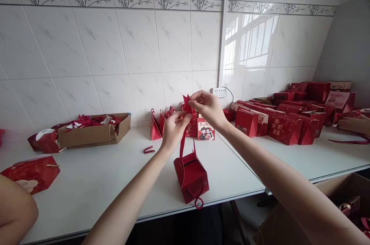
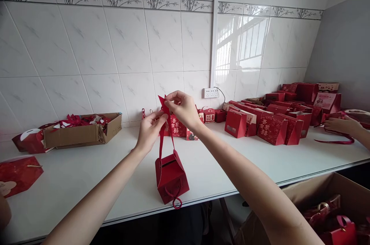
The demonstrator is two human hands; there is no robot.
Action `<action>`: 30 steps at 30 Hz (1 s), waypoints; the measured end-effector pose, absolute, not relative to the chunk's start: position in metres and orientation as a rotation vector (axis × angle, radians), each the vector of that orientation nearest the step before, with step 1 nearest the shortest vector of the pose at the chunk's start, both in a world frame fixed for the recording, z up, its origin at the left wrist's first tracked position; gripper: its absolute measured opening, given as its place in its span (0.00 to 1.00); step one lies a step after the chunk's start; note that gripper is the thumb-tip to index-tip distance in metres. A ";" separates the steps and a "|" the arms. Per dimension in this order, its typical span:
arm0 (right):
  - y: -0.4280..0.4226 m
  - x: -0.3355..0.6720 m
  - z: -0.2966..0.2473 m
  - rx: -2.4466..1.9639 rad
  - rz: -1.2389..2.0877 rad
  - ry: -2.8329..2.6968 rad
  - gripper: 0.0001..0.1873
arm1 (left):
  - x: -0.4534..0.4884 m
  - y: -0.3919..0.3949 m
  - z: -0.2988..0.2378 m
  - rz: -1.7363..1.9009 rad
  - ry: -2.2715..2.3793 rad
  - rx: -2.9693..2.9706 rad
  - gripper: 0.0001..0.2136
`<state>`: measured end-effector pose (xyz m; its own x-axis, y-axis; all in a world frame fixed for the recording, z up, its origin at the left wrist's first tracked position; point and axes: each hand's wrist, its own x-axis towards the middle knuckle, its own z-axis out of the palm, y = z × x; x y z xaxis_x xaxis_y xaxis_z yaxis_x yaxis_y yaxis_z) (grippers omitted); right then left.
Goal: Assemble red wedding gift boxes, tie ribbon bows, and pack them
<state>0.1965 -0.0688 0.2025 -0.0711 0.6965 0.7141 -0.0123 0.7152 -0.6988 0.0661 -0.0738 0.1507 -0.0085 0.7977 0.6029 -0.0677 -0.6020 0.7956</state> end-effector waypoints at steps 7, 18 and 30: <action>-0.073 0.194 0.199 -0.615 0.484 -1.611 0.04 | 0.064 -0.074 0.153 1.673 0.812 1.621 0.11; -0.071 0.198 0.180 -0.745 0.530 -1.731 0.16 | 0.046 -0.077 0.150 1.528 0.701 1.641 0.13; -0.092 0.218 0.122 -0.368 -0.051 -2.118 0.13 | 0.046 -0.078 0.141 1.502 0.574 1.590 0.12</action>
